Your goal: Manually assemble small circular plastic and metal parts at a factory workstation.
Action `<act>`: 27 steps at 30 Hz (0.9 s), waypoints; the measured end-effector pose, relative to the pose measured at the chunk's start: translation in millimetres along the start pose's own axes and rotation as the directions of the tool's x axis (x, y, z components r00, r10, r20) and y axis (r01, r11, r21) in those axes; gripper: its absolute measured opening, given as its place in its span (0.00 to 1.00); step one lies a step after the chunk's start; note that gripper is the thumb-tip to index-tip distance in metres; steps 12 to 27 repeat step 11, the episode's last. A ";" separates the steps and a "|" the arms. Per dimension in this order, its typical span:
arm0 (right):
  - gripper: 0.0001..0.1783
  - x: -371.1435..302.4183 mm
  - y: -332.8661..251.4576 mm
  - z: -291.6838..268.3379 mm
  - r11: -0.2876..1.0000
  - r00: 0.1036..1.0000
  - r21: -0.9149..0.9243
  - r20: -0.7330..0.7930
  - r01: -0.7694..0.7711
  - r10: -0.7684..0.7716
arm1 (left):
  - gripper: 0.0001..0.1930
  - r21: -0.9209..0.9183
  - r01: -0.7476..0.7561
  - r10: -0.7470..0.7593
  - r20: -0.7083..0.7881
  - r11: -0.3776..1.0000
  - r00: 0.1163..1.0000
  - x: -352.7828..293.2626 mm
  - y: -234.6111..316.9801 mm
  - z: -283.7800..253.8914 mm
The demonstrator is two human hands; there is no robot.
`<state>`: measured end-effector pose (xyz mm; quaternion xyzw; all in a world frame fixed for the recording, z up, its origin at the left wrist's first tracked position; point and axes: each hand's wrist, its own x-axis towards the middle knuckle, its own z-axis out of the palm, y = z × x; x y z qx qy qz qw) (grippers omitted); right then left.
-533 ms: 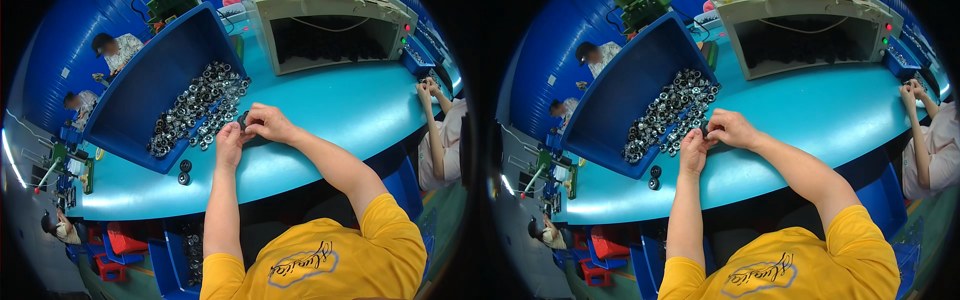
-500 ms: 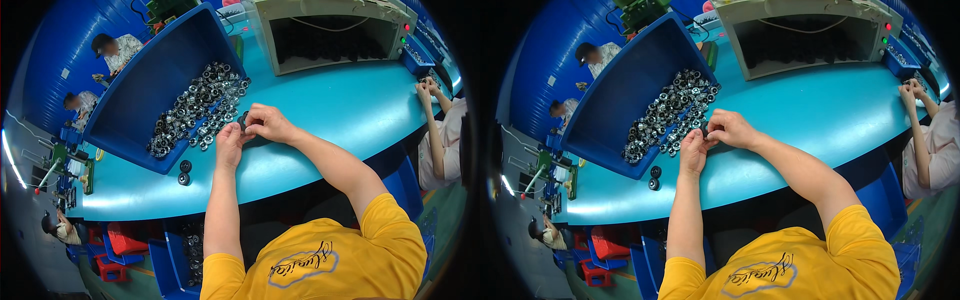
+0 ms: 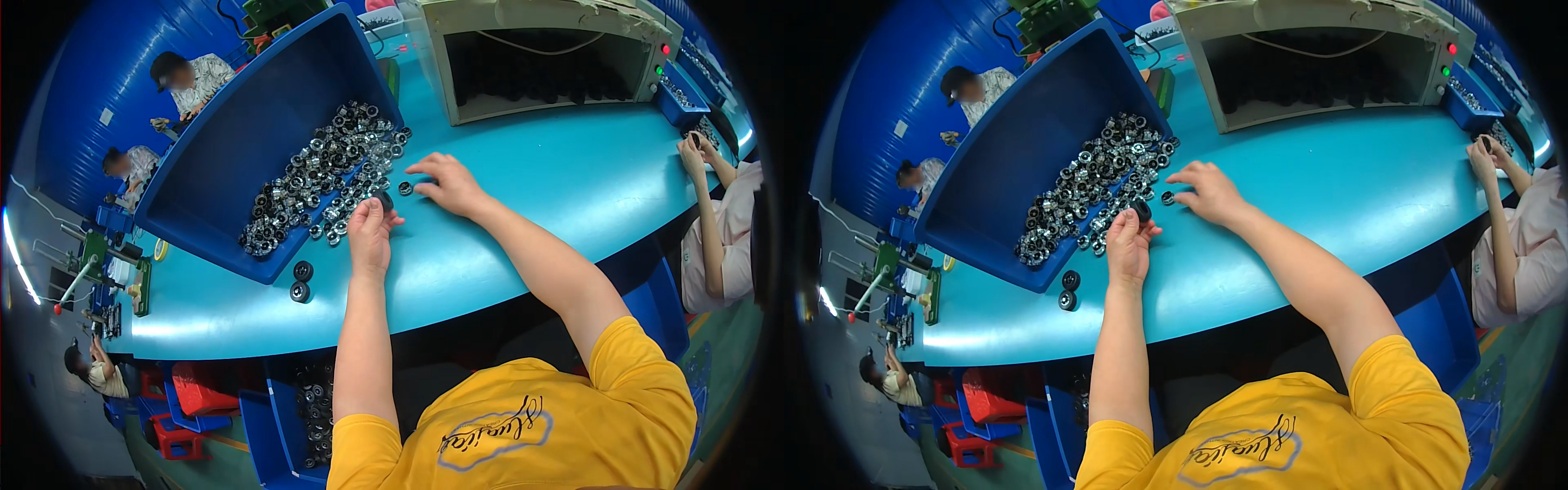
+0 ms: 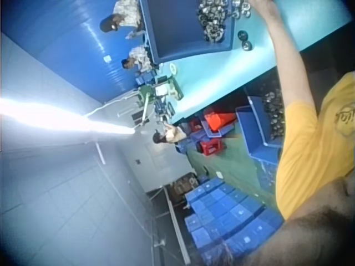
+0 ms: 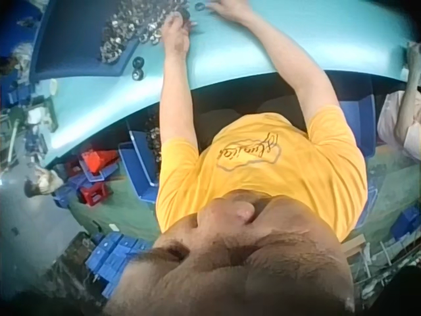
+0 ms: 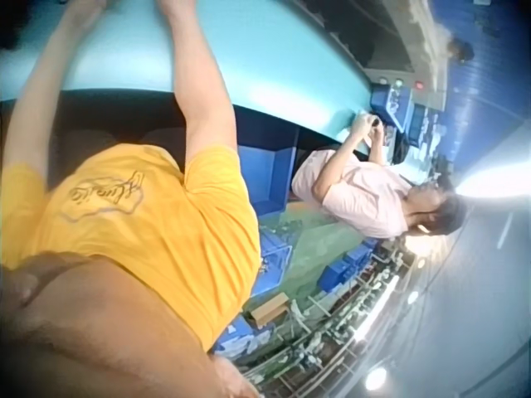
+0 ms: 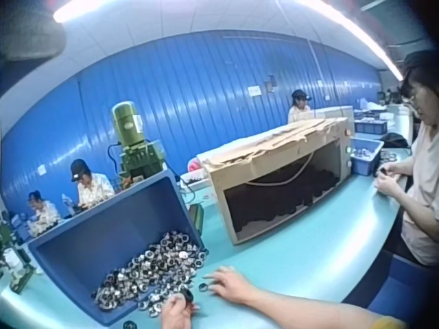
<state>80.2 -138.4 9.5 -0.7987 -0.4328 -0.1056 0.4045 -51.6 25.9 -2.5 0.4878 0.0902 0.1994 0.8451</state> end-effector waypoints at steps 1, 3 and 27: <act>0.20 -1.0 2.2 6.4 0.999 0.999 -0.037 0.038 0.016 -0.015 | 0.13 -0.005 0.006 -0.006 0.012 1.000 1.000 0.4 -0.5 0.6; 0.21 1.9 -10.0 16.0 0.994 0.993 -0.100 0.115 0.044 -0.032 | 0.13 -0.014 0.027 -0.026 0.038 1.000 0.999 -0.6 1.0 2.1; 0.16 6.8 -9.6 3.5 0.761 0.877 0.443 0.311 -0.474 0.365 | 0.13 -0.023 0.022 -0.021 0.060 0.999 0.998 -1.5 1.9 0.2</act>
